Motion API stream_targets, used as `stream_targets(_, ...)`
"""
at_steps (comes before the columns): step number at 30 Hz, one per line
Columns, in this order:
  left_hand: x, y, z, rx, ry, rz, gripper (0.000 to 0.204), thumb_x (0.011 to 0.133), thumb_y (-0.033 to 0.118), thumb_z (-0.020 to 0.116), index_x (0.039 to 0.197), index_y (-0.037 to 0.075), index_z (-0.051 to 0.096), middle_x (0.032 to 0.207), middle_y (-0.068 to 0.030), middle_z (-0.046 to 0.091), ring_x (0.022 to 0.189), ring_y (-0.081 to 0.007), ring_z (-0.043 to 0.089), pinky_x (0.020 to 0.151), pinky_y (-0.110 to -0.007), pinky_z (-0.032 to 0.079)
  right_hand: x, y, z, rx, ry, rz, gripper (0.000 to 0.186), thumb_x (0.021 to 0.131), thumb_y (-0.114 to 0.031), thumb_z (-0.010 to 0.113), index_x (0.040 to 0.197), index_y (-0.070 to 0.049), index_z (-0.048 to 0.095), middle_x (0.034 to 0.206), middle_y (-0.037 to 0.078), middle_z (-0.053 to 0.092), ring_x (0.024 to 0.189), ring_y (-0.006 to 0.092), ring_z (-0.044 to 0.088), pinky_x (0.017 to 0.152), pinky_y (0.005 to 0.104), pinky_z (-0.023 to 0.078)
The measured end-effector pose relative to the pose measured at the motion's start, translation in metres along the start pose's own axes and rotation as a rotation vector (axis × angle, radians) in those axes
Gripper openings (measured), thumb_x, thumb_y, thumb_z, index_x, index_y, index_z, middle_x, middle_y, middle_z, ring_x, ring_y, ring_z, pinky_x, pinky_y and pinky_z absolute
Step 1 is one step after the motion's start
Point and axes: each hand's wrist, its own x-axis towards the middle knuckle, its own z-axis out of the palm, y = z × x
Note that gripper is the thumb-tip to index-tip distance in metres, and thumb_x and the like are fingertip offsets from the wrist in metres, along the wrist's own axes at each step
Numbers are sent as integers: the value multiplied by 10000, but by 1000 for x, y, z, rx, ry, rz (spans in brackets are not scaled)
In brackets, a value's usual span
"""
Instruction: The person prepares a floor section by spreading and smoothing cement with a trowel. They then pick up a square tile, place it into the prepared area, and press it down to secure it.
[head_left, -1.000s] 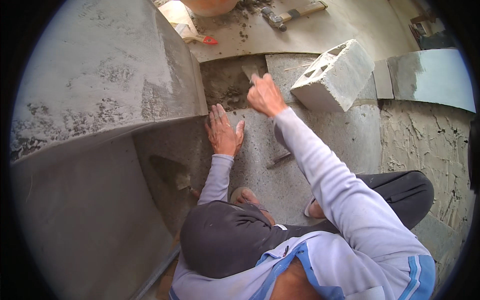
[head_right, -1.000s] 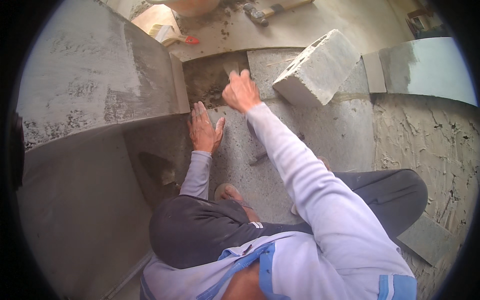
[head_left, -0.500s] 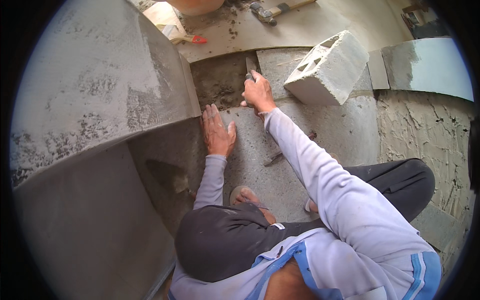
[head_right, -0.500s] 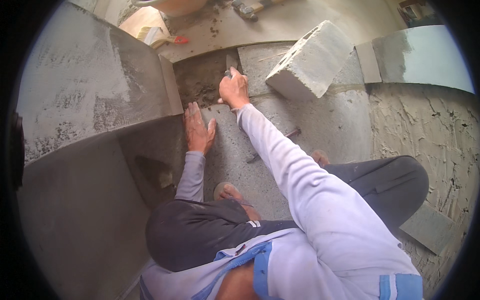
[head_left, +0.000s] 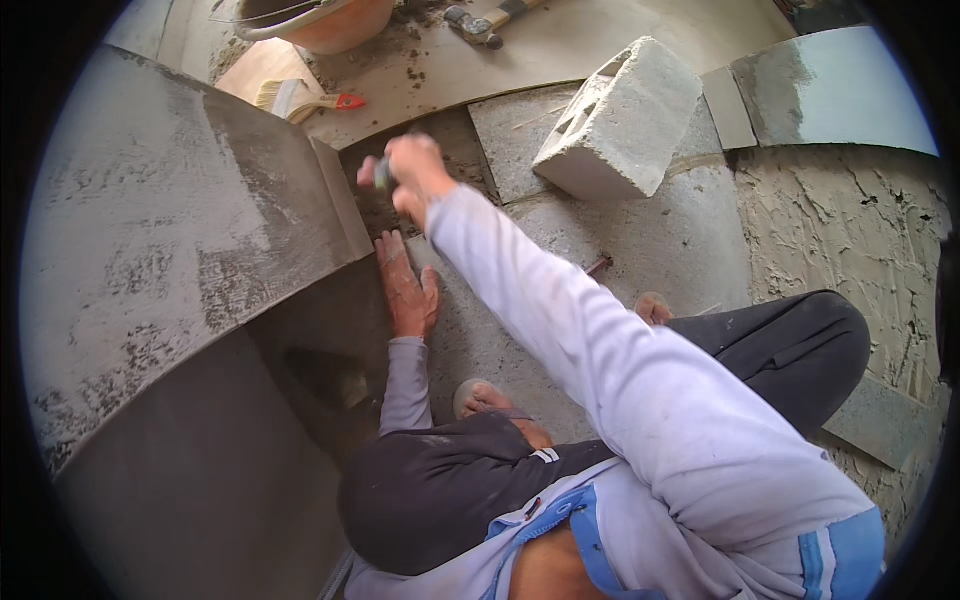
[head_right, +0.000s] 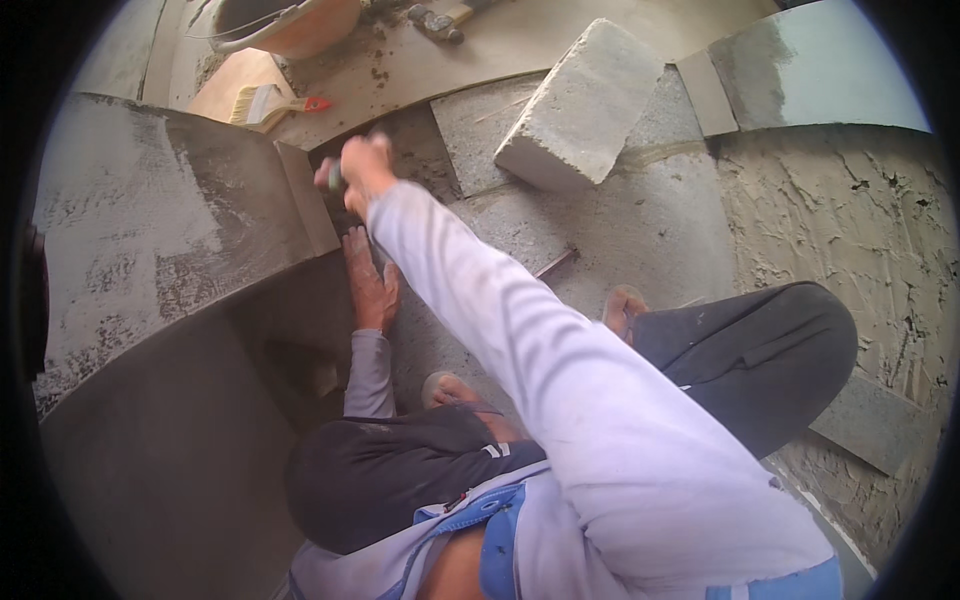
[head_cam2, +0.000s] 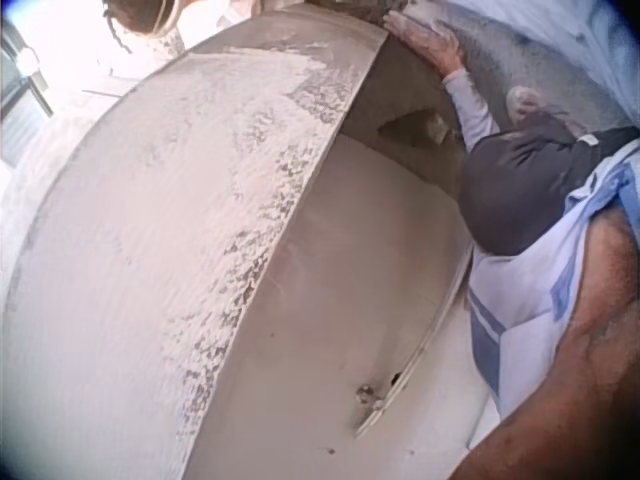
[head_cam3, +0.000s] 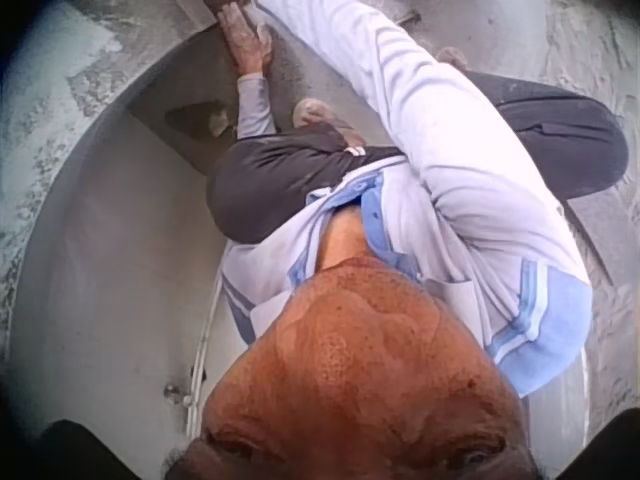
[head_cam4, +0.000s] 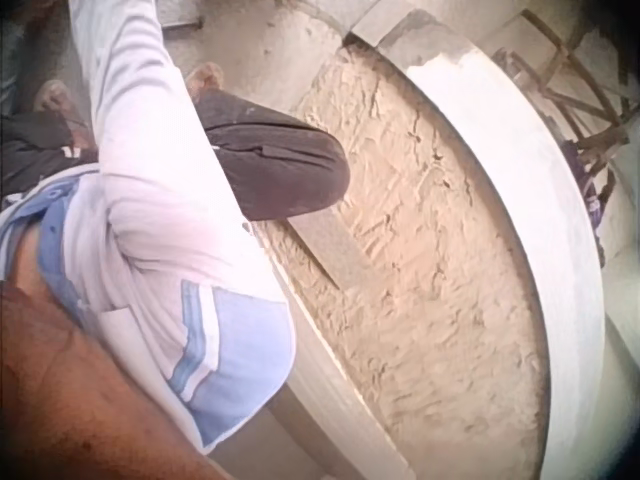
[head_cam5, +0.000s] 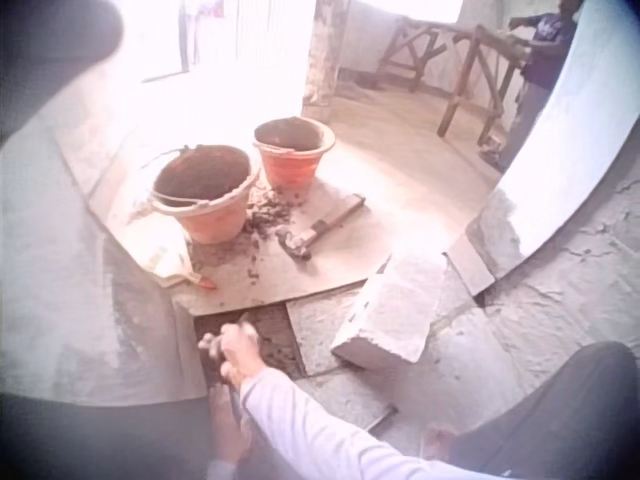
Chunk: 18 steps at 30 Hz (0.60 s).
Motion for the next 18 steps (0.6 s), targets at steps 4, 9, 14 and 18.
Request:
stream_targets(4,-9,4,-3,-6,26,-11,688,884,127,596,1488,-50,319,1551,-300,278,1470,-449,205,1207,-496,195,-40,-17,-76,-331,-153,173,304,932,-86,510,1226,-62,437,933,134,520,591,172,524,388,300,440)
stream_targets(9,-18,18,1,-58,98,-76,645,918,164,587,1485,-23,345,1564,-290,262,1479,-442,188,1203,-548,168,-8,-78,-114,-437,-226,143,431,982,-114,519,1372,-149,338,866,78,516,590,118,497,375,213,378)
stream_targets(14,-23,24,3,-27,133,-64,659,913,192,592,1496,7,348,1588,-256,240,1486,-441,166,1202,-578,145,14,-87,-112,-398,-179,132,472,1002,-139,490,1439,-183,319,852,69,523,589,127,490,416,225,373)
stream_targets(18,-34,17,1,-43,185,-109,646,896,189,612,1475,18,385,1581,-243,268,1476,-440,200,1202,-565,151,14,-82,-118,-585,-176,63,557,1002,-132,480,1518,-237,299,839,60,523,586,124,487,412,233,363)
